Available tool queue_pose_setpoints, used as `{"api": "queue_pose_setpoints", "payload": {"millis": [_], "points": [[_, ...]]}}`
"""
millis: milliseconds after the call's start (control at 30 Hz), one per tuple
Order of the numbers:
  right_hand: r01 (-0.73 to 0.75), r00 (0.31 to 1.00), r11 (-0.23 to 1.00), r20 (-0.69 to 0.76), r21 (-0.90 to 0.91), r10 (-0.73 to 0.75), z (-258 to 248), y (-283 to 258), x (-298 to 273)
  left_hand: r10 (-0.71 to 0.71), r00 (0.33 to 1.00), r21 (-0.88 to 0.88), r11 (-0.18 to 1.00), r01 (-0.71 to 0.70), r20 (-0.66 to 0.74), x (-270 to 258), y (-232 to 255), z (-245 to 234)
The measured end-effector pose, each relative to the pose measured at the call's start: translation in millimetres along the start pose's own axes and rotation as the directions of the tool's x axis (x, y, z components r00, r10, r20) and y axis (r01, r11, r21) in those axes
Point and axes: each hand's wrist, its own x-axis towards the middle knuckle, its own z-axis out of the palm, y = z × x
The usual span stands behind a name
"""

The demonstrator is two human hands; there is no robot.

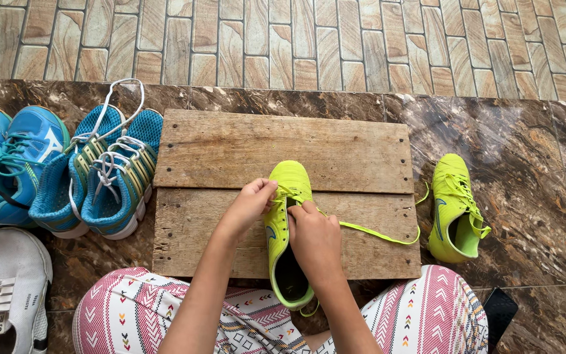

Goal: The person laces a pair of neon green soccer shoes placed on a small wooden board. They thread the laces through the eyelets, pull them tight, and tie a knot on one shoe, then repeat the process on the second shoe.

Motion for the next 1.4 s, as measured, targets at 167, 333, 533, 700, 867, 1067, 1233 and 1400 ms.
{"api": "queue_pose_setpoints", "payload": {"millis": [167, 333, 533, 700, 867, 1067, 1233, 1400], "points": [[-0.004, 1.000, 1.000, 0.026, -0.028, 0.005, 6, 3, -2, 0.142, 0.983, 0.586, 0.809, -0.045, -0.121, -24, 19, 11], [-0.001, 1.000, 0.999, -0.020, 0.033, 0.002, 8, 1, -4, 0.448, 0.887, 0.760, 0.613, -0.215, -0.110, -35, 22, 16], [-0.020, 0.999, 0.975, -0.044, 0.221, 0.031, -3, -4, -3, 0.076, 0.991, 0.131, 0.989, -0.062, -0.109, -12, 17, 15], [-0.183, 0.983, 0.936, 0.035, 0.299, 0.181, -19, -7, -6, 0.044, 0.990, -0.002, 0.999, -0.045, -0.136, -5, 3, 12], [-0.218, 0.975, 0.973, -0.014, 0.069, 0.220, -18, -13, -16, 0.074, 0.990, -0.010, 0.997, -0.076, -0.121, -4, -8, 19], [-0.167, 0.972, 0.976, -0.142, 0.141, 0.187, 3, -11, -24, 0.169, 0.979, 0.168, 0.975, -0.148, -0.117, -10, -8, 22], [-0.054, 0.959, 0.959, -0.255, 0.277, 0.128, 13, -1, -29, 0.214, 0.969, 0.351, 0.923, -0.158, -0.125, -22, 1, 27], [-0.007, 0.937, 0.938, -0.324, 0.347, 0.127, 10, 2, -35, 0.219, 0.966, 0.421, 0.896, -0.142, -0.140, -44, 11, 30]]}}
